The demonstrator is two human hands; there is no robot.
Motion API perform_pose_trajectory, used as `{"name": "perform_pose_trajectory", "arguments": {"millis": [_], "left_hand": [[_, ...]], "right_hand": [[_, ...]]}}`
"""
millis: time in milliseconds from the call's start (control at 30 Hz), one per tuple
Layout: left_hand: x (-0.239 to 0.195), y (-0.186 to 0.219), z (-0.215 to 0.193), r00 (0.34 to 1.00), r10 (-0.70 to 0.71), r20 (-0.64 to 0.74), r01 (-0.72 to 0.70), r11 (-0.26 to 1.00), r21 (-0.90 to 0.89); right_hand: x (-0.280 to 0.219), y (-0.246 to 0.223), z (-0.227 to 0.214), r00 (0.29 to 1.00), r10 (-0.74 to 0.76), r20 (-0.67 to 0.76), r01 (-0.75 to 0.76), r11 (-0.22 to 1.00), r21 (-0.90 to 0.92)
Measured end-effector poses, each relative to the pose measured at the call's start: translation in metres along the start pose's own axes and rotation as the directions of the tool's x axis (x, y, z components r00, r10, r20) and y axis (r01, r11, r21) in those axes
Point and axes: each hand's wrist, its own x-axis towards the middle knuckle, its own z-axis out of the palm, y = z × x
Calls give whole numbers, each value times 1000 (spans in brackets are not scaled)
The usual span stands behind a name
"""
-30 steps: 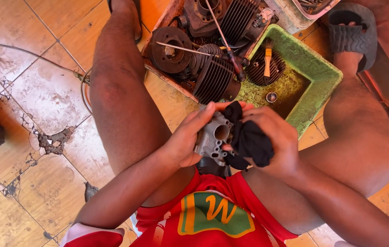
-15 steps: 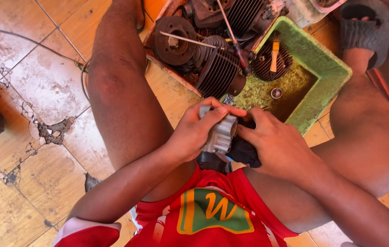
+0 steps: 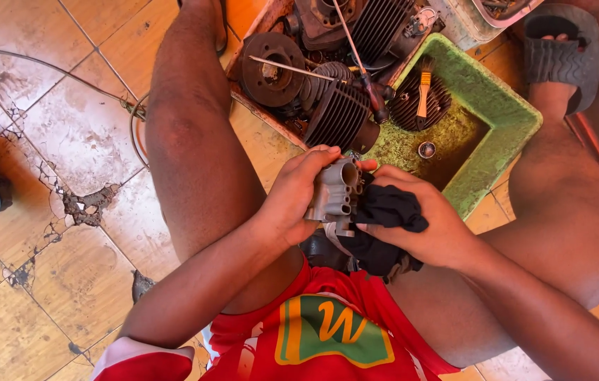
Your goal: Cleaning and inspecting carburetor components using a screwdriver and a cloth during a reassembly process.
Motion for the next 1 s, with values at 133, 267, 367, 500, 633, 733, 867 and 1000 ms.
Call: {"name": "perform_pose_trajectory", "arguments": {"millis": [133, 267, 367, 500, 633, 733, 867, 1000], "left_hand": [[-2, 3, 3, 994, 102, 37, -102, 995, 2], [1, -1, -3, 986, 165, 32, -166, 986, 22], [15, -17, -21, 989, 130, 77, -124, 990, -73], [0, 19, -8, 993, 39, 114, -16, 980, -198], [8, 25, -21, 951, 160, 265, -16, 879, -476], [6, 21, -14, 921, 156, 356, 7, 909, -417], [6, 13, -3, 988, 47, 150, -5, 964, -266], [4, 5, 1, 984, 120, 129, -92, 974, -204]], "right_hand": [[2, -8, -5, 991, -135, -19, 128, 966, -224], [1, -15, 3, 929, -369, -4, 301, 764, -570], [-6, -6, 5, 923, -352, -155, 240, 842, -483], [-20, -15, 0, 875, -261, -408, 140, 943, -302], [-25, -19, -7, 771, -301, -561, 189, 950, -249], [-20, -24, 4, 821, -408, -400, 210, 867, -452], [-2, -38, 25, 860, -456, -229, 263, 780, -568], [0, -31, 19, 882, -431, -191, 248, 769, -589]]}}
